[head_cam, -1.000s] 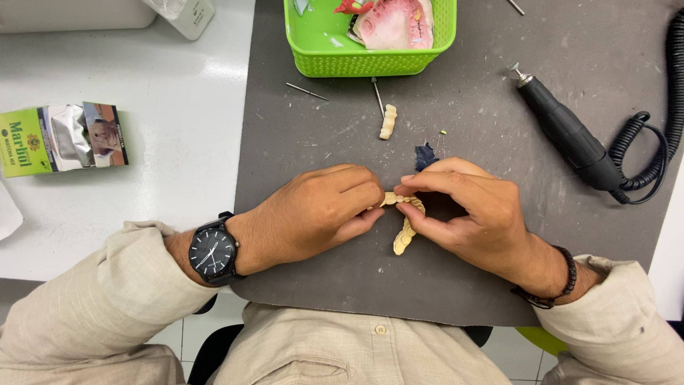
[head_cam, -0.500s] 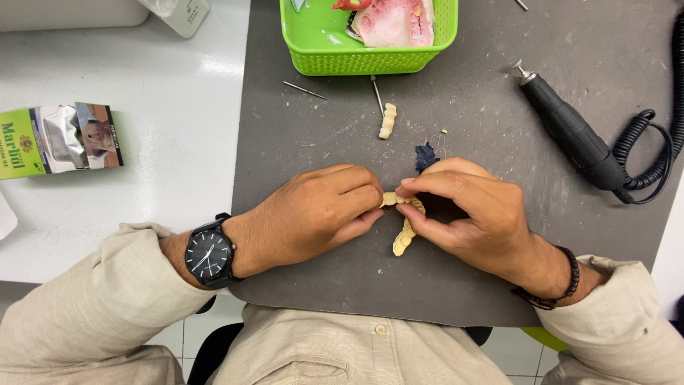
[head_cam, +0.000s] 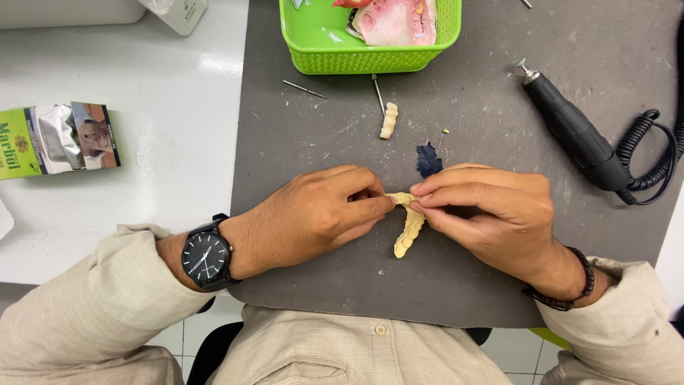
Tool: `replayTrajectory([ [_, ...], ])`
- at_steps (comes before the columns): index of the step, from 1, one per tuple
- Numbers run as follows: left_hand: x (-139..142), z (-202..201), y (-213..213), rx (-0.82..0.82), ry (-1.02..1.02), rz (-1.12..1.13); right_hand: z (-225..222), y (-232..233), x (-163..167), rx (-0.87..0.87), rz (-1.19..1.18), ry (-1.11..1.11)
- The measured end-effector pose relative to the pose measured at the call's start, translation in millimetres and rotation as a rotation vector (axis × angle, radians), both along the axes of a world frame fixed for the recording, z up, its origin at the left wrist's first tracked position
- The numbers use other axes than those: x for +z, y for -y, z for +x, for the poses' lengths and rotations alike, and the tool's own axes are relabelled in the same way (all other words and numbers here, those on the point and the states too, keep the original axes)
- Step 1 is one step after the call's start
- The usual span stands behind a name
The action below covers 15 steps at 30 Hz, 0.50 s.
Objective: The person holds a horseshoe-shaped wax denture base and presses individual denture teeth into place along the ridge, turning the denture over to work on different sections and picking up small teeth from the bench one at a time. A rotary tool and a green basket with a denture model sit on the bench nearby.
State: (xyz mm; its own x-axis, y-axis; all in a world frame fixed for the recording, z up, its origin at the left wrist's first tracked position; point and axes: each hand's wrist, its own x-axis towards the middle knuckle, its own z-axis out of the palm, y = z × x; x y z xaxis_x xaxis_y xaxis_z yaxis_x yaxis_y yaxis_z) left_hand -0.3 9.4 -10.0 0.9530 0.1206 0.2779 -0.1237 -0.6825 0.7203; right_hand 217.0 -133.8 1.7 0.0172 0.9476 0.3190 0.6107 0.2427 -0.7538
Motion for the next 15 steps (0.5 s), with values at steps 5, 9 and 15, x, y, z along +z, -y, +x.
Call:
replayTrajectory([
  [5,0.7,0.4,-0.3,0.001,-0.008,-0.004,-1.2,-1.8,2.0,0.011,-0.001,0.065],
  [9,0.5,0.1,-0.2,0.001,0.008,0.000,-2.5,-3.2,1.7,0.021,-0.001,0.119],
  [15,-1.1,0.1,0.3,0.009,-0.008,-0.011,-5.1,-4.0,-4.3,0.033,-0.030,0.030],
])
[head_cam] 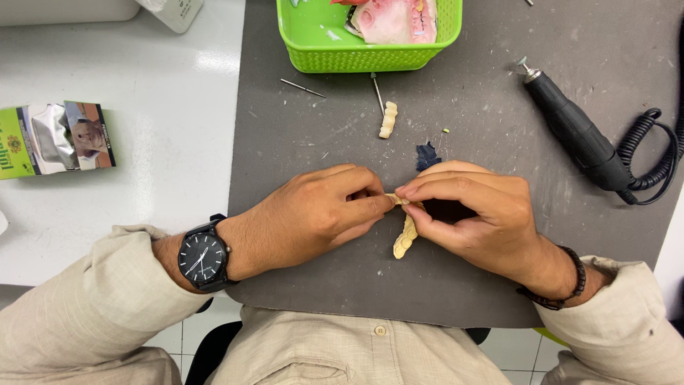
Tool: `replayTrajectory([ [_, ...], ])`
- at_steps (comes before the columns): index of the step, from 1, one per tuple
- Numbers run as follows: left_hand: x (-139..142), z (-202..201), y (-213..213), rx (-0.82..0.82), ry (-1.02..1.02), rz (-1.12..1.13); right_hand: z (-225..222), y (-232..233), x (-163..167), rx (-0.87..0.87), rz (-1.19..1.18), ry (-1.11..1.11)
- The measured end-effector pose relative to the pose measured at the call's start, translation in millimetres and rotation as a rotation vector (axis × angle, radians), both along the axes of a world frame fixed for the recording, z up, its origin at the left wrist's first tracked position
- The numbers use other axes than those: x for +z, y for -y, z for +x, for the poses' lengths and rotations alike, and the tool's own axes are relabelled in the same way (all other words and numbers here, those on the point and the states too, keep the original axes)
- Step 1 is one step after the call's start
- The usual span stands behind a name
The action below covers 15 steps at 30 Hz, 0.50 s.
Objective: The person holds a horseshoe-shaped wax denture base and presses individual denture teeth into place along the ridge, turning the denture over to work on different sections and picking up small teeth from the bench one at a time. A rotary tool and a green basket with a denture model sit on the bench nearby.
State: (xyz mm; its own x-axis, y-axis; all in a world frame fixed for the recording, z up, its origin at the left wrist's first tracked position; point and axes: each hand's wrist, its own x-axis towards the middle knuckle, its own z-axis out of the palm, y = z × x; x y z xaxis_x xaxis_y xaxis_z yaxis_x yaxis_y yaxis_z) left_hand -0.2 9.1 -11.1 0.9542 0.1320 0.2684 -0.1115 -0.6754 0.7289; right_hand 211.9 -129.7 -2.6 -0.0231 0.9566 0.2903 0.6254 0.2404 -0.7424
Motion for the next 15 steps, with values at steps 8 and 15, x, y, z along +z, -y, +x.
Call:
replayTrajectory([
  [8,-0.1,0.7,-0.7,0.010,0.021,0.016,-2.6,-0.4,-4.1,-0.020,-0.031,-0.022],
  [15,0.5,0.5,-1.3,-0.004,0.015,0.006,-1.9,-2.1,-1.2,-0.012,0.021,0.011],
])
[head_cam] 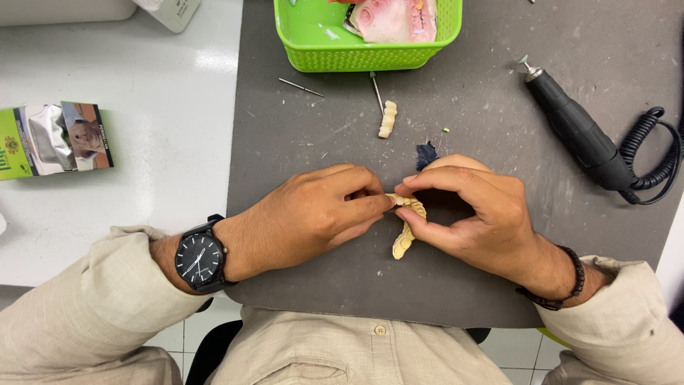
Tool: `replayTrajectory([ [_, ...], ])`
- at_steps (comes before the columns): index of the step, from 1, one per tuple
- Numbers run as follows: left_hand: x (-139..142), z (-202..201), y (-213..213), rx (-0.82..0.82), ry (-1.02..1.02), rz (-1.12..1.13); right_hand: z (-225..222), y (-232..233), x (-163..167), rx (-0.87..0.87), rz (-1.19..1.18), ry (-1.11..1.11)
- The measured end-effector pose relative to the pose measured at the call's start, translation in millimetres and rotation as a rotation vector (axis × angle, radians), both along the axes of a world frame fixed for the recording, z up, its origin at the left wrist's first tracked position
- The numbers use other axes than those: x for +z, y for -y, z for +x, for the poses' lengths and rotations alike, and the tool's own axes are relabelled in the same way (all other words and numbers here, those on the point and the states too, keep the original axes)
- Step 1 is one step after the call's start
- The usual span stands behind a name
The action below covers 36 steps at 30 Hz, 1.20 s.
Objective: The person holds a horseshoe-shaped wax denture base and presses individual denture teeth into place along the ridge, turning the denture over to work on different sections and picking up small teeth from the bench one at a time. A rotary tool and a green basket with a denture model sit on the bench nearby.
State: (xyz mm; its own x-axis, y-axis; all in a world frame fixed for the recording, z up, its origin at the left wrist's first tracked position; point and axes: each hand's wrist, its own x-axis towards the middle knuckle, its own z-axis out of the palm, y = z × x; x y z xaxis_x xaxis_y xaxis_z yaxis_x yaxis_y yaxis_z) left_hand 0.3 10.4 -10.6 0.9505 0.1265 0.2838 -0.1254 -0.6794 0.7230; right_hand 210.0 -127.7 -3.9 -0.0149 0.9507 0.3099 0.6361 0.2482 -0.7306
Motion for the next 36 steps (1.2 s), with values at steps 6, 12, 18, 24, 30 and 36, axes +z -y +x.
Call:
replayTrajectory([
  [6,-0.3,-0.3,0.1,0.006,-0.005,0.001,-0.5,1.5,-0.9,-0.017,-0.048,-0.018],
  [12,0.2,-0.2,1.0,0.009,-0.018,-0.011,0.1,2.0,-1.4,-0.012,-0.059,-0.025],
  [18,-0.8,-0.5,0.0,0.004,-0.008,-0.004,-0.2,1.7,-2.7,-0.004,-0.048,-0.014],
  [24,-0.6,0.0,0.4,0.002,-0.004,-0.003,1.6,1.2,-0.9,0.006,-0.028,-0.010],
  [30,-2.3,-0.9,0.3,-0.004,0.001,-0.008,0.8,1.3,-2.4,0.003,-0.027,-0.016],
  [36,-1.0,-0.8,0.2,0.000,0.000,-0.006,2.4,3.3,-4.2,0.009,0.000,-0.055],
])
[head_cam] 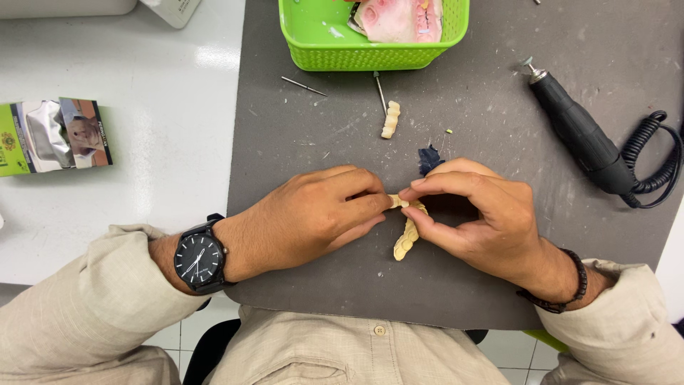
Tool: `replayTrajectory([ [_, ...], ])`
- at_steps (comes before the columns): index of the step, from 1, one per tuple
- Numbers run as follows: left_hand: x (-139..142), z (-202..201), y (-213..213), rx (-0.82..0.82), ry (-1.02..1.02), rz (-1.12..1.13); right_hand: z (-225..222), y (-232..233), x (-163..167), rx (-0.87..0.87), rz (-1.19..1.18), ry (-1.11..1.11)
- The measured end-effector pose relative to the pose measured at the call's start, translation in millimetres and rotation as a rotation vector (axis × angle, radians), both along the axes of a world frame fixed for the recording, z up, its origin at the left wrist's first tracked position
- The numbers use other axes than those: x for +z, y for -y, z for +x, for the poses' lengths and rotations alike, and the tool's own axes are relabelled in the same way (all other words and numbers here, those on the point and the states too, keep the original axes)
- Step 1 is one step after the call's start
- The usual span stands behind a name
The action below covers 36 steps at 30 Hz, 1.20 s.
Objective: The person holds a horseshoe-shaped wax denture base and presses individual denture teeth into place along the ridge, turning the denture over to work on different sections and picking up small teeth from the bench one at a time. A rotary tool and a green basket with a denture model sit on the bench nearby.
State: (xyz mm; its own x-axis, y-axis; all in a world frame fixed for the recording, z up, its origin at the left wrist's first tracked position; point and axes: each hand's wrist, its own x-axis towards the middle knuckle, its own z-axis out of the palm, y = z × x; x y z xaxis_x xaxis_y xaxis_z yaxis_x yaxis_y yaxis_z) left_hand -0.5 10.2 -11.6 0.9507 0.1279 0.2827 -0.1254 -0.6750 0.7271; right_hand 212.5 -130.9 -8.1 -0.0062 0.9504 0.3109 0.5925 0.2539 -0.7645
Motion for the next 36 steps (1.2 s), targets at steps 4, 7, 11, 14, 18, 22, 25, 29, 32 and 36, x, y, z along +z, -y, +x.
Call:
replayTrajectory([
  [4,2,0,-1,0.029,0.006,-0.006,4,7,-1,0.005,-0.056,-0.157],
  [7,3,-1,-5,0.064,0.027,0.013,6,14,-5,0.007,-0.146,-0.426],
  [11,3,-1,-12,0.105,0.034,0.027,14,20,-11,-0.037,-0.243,-0.600],
  [14,4,2,-14,0.116,0.058,0.043,19,23,-15,-0.040,-0.252,-0.636],
  [18,9,2,-9,0.164,0.057,0.041,21,25,-17,-0.024,-0.222,-0.701],
  [22,14,1,-8,0.138,-0.054,0.056,21,24,-16,-0.022,-0.216,-0.711],
  [25,15,3,-6,0.054,-0.016,0.051,20,23,-14,-0.032,-0.202,-0.686],
  [29,12,5,-5,-0.039,0.063,0.047,20,21,-10,-0.048,-0.179,-0.648],
  [32,9,4,-5,-0.029,-0.014,0.043,21,19,-9,-0.048,-0.153,-0.584],
  [36,6,4,-4,0.016,-0.077,0.111,22,19,-6,-0.081,-0.170,-0.489],
])
